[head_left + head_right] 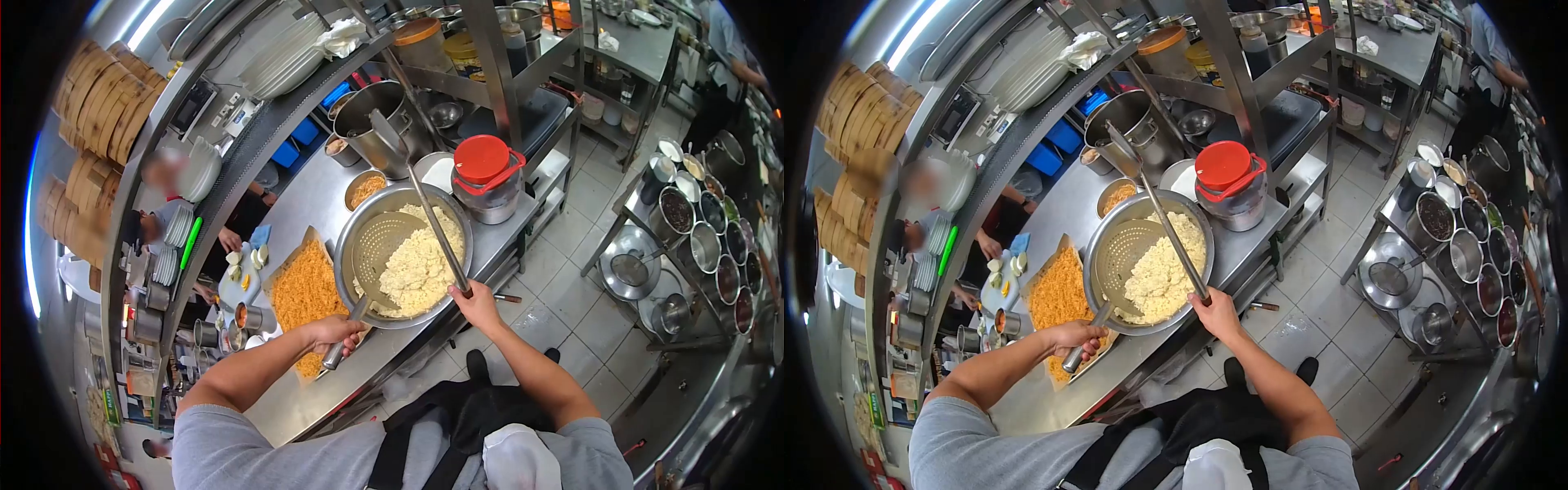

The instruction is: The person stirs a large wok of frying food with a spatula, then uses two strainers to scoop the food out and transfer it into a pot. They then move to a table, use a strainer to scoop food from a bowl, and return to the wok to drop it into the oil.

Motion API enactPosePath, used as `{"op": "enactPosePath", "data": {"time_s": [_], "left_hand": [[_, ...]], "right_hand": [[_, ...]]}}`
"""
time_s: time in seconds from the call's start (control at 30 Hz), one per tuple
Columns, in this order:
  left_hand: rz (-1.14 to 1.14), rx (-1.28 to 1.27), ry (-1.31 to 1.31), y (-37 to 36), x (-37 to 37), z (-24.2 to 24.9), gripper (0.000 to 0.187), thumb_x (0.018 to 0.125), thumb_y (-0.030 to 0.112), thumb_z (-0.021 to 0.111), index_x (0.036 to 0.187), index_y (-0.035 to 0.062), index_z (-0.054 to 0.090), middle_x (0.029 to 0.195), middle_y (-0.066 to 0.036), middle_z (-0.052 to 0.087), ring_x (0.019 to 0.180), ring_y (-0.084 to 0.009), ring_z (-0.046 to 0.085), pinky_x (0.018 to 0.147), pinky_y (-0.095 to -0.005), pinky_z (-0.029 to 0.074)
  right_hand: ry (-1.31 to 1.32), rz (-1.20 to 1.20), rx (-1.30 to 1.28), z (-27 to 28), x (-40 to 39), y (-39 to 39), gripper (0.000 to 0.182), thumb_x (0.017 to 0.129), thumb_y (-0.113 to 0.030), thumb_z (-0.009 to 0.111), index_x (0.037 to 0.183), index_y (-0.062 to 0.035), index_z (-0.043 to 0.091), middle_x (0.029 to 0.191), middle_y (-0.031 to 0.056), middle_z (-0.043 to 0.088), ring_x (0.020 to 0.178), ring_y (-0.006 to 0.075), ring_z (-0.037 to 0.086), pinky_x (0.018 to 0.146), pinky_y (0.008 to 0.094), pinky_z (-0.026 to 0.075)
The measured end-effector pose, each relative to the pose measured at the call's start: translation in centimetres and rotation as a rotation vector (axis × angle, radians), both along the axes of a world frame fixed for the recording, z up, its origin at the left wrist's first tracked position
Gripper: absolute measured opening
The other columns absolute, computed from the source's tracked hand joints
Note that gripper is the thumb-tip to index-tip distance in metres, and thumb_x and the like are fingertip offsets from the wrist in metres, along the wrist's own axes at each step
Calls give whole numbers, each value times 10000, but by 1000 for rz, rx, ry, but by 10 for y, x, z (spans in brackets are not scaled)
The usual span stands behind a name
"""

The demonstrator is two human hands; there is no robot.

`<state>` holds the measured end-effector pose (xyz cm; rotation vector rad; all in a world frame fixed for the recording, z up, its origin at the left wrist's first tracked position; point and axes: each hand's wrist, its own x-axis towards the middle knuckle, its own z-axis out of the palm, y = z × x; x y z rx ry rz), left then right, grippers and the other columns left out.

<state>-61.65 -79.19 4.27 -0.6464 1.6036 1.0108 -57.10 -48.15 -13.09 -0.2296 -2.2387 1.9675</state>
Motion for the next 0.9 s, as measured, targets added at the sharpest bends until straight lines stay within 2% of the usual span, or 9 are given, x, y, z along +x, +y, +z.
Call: {"op": "enactPosePath", "data": {"time_s": [0.17,0.23,0.33,0.43,0.57,0.67,0.73,0.83,0.9], "left_hand": [[221,145,-32,0,23,-24,155,1065,209,527,969,112,454,715,39,450,539,-51,422,463,-252,414],[357,274,-58,8,31,-34,152,1053,173,523,967,92,427,685,25,438,533,-88,428,480,-285,436],[465,347,-86,22,34,-38,168,1051,175,519,948,85,422,670,20,433,546,-110,434,507,-298,450],[492,392,-114,34,35,-26,157,1057,153,499,937,95,417,683,20,415,566,-94,414,515,-277,421],[472,403,-107,41,34,-15,157,1055,154,496,941,83,416,679,15,422,574,-111,426,543,-298,450],[454,404,-92,44,31,-19,156,1053,153,491,939,74,417,681,10,431,578,-121,437,550,-313,468],[439,383,-78,50,28,-19,151,1053,146,480,940,71,415,682,6,433,577,-126,439,550,-319,470],[453,399,-97,56,28,-23,168,1056,147,457,913,71,411,672,-8,435,586,-151,443,576,-344,484],[479,396,-108,58,26,-25,187,1058,152,444,891,74,412,668,-18,438,601,-171,453,602,-366,497]], "right_hand": [[-56,116,119,30,50,20,355,980,-355,666,1005,-11,582,710,153,604,640,287,602,617,419,458],[-132,117,195,61,86,29,357,1000,-307,629,1230,-39,577,719,173,616,653,370,621,632,456,468],[-301,116,339,91,122,28,546,1006,-190,599,1520,-133,426,734,183,595,647,343,604,654,416,462],[-168,80,567,81,143,11,680,1012,-156,556,1620,-195,256,746,232,620,690,415,635,692,453,481],[-379,112,575,106,158,-16,662,1014,-140,540,1615,-192,268,736,253,613,694,456,633,730,489,493],[-326,112,473,104,161,-25,657,1024,-145,520,1621,-162,245,701,223,636,619,410,640,623,503,500],[-508,130,-8,106,160,-34,669,1036,-147,507,1637,-162,211,652,69,559,522,215,573,536,386,479],[-512,136,-241,104,168,-49,671,1044,-155,508,1643,-167,206,674,-20,445,530,87,462,508,281,425],[-465,141,-197,96,174,-59,670,1045,-155,509,1643,-169,207,687,-14,459,536,92,457,515,270,417]]}}
